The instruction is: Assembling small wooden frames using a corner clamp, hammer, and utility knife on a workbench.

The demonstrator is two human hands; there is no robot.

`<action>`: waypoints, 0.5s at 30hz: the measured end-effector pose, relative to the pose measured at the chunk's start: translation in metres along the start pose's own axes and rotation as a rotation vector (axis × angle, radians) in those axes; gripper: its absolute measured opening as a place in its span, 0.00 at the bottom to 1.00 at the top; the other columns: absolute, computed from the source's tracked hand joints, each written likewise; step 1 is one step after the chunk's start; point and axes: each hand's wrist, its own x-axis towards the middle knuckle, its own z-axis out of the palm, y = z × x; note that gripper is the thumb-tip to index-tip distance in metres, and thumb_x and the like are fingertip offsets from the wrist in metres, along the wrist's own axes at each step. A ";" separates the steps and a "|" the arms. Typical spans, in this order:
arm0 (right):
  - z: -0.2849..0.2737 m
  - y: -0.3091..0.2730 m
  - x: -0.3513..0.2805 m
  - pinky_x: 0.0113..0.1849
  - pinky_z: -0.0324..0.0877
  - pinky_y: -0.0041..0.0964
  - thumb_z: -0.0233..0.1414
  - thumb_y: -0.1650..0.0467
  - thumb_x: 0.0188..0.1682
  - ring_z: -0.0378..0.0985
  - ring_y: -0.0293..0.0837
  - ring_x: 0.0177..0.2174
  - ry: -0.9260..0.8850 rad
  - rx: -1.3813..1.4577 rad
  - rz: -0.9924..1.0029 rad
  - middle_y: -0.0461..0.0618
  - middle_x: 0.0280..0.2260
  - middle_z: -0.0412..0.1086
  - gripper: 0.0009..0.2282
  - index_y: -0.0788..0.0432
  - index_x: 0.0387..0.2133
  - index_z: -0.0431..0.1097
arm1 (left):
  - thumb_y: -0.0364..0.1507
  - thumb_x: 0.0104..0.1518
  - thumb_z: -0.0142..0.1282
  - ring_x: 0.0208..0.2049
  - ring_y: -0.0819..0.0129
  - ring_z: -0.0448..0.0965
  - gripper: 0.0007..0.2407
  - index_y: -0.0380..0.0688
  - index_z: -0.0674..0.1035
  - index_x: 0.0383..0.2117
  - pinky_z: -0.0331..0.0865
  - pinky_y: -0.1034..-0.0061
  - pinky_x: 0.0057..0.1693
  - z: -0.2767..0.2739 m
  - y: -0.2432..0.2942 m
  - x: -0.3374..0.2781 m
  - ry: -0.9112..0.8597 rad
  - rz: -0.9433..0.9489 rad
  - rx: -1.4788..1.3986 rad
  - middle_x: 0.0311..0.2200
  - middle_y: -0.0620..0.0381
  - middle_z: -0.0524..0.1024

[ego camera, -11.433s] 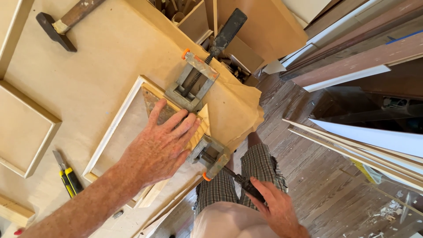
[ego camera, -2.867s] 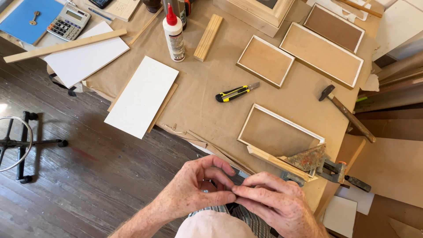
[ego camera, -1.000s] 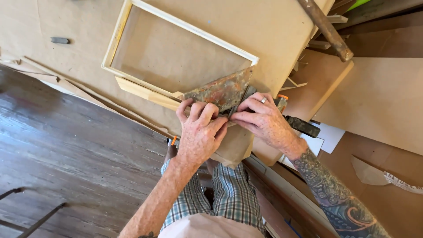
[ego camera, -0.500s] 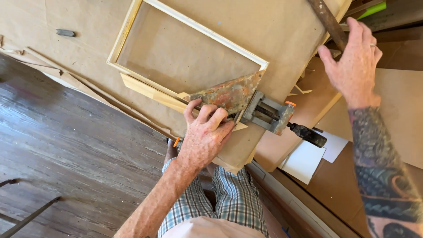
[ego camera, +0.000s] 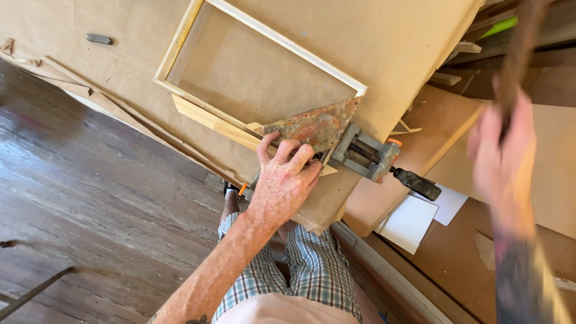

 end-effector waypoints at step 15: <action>0.032 -0.015 -0.239 0.50 0.75 0.33 0.51 0.63 0.48 0.85 0.37 0.40 -0.250 -0.065 0.594 0.37 0.43 0.83 0.28 0.39 0.66 0.61 | 0.24 0.52 0.66 0.44 0.58 0.69 0.06 0.46 0.79 0.21 0.59 0.42 0.62 -0.004 0.002 0.002 -0.023 0.028 0.036 0.37 0.58 0.69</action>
